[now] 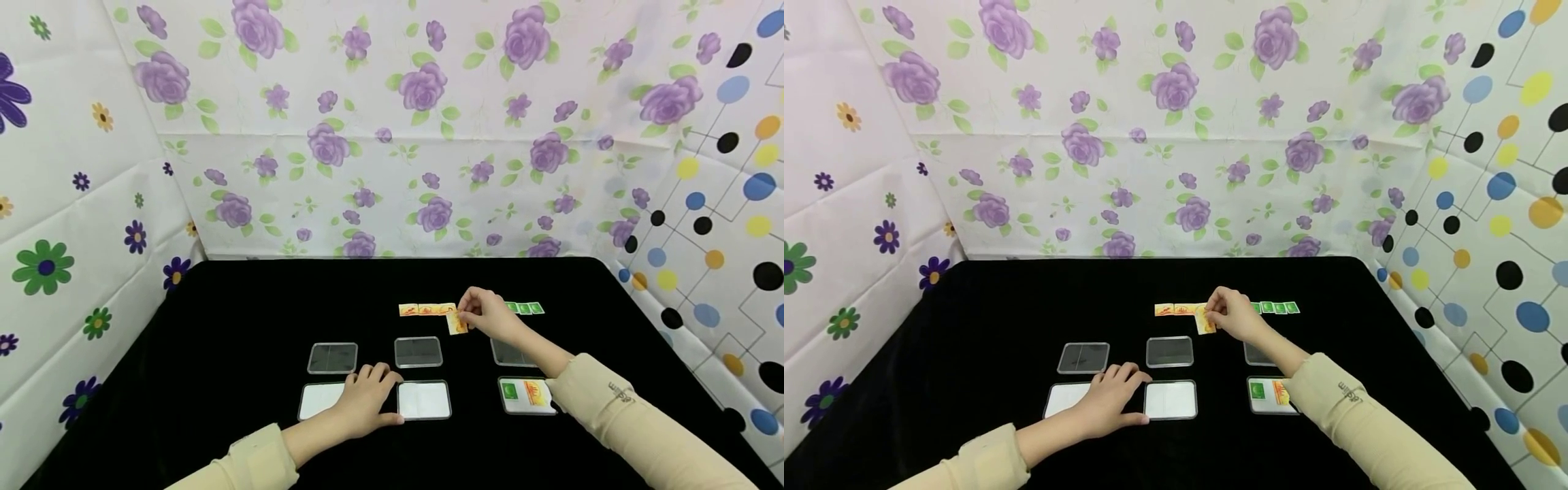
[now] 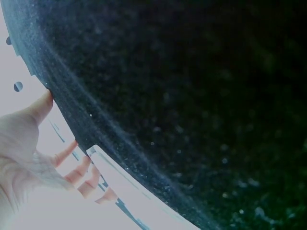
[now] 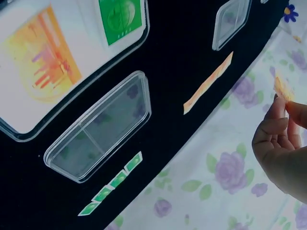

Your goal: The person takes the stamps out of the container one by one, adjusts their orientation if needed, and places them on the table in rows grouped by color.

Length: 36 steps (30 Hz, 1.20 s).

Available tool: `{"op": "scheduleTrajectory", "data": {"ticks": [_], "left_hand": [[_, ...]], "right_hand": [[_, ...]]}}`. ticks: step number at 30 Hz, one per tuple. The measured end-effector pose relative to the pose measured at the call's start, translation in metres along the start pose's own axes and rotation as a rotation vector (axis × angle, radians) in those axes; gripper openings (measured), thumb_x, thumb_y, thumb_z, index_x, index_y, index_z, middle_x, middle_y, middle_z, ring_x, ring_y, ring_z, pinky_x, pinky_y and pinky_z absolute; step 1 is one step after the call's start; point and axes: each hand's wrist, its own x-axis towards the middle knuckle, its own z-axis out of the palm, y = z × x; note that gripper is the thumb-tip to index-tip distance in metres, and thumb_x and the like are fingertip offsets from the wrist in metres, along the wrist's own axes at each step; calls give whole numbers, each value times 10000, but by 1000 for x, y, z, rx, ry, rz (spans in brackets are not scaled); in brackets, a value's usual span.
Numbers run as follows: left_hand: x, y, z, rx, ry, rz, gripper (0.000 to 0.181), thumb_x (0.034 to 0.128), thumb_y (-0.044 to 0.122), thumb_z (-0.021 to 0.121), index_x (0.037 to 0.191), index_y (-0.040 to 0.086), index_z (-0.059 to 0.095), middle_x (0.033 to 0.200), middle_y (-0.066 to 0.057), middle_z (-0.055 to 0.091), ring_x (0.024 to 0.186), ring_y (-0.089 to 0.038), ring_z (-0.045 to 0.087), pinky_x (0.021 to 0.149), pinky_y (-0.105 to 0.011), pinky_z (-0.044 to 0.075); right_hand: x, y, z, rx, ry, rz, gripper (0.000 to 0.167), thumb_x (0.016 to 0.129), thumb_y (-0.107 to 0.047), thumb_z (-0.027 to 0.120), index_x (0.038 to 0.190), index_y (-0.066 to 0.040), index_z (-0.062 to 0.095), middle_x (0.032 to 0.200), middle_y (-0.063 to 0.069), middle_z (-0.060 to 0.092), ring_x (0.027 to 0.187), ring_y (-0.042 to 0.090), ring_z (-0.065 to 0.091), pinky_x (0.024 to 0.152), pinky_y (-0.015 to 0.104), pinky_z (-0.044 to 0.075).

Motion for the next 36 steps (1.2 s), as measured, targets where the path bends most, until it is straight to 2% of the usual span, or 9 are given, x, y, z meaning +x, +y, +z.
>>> {"op": "scheduleTrajectory", "data": {"ticks": [5, 8, 11, 18, 25, 28, 31, 36], "left_hand": [[0, 0, 1, 1, 2, 7, 591, 779, 444, 720, 1228, 109, 529, 1241, -125, 506, 1107, -306, 484, 864, -570, 418], [0, 0, 1, 1, 3, 7, 591, 778, 441, 723, 1227, 108, 530, 1240, -127, 506, 1107, -307, 483, 861, -568, 418], [0, 0, 0, 4, 5, 5, 592, 774, 438, 727, 1225, 107, 531, 1238, -126, 507, 1105, -305, 483, 857, -562, 420], [-2, 1, -2, 7, 0, 6, 587, 774, 429, 730, 1222, 105, 533, 1235, -122, 509, 1101, -299, 487, 852, -556, 427], [-2, 1, -2, 9, 5, 5, 589, 773, 432, 729, 1223, 107, 532, 1234, -116, 510, 1100, -296, 484, 849, -551, 427], [-2, 1, -1, 8, 3, 2, 591, 772, 433, 729, 1224, 109, 530, 1235, -114, 509, 1101, -294, 482, 848, -548, 427], [-2, 1, -1, 7, -1, -1, 593, 773, 437, 727, 1228, 113, 527, 1240, -113, 505, 1105, -293, 480, 853, -548, 425], [-2, 1, -1, 3, -6, -5, 598, 771, 439, 725, 1230, 111, 526, 1247, -118, 503, 1111, -297, 479, 858, -548, 425]], "right_hand": [[6, 8, -5, 8, 21, 54, 85, 890, 30, 578, 966, 69, 571, 746, 137, 628, 685, 373, 620, 532, 315, 512], [10, 14, -8, -8, 15, 60, 183, 893, 33, 570, 1067, 78, 602, 759, 140, 636, 686, 355, 625, 546, 375, 527], [13, 20, -11, -10, 16, 68, 196, 894, 30, 569, 1077, 59, 629, 772, 150, 644, 672, 319, 629, 575, 439, 532], [19, 31, -15, 26, 61, 202, 98, 918, -26, 561, 976, 46, 594, 800, 169, 654, 722, 358, 656, 558, 321, 534], [27, 45, -16, 53, 98, 349, 179, 913, -89, 582, 994, 66, 617, 873, 165, 660, 638, 170, 630, 638, 392, 550], [30, 48, -17, 62, 89, 392, 190, 907, -94, 589, 995, 69, 629, 850, 124, 652, 647, 196, 613, 654, 400, 538], [33, 50, -18, 63, 90, 420, 168, 896, -80, 601, 975, 66, 632, 791, 73, 642, 632, 191, 599, 612, 342, 518], [38, 52, -16, 81, 107, 452, 135, 875, -48, 625, 957, 59, 617, 740, 46, 635, 673, 264, 626, 642, 367, 524]]}}
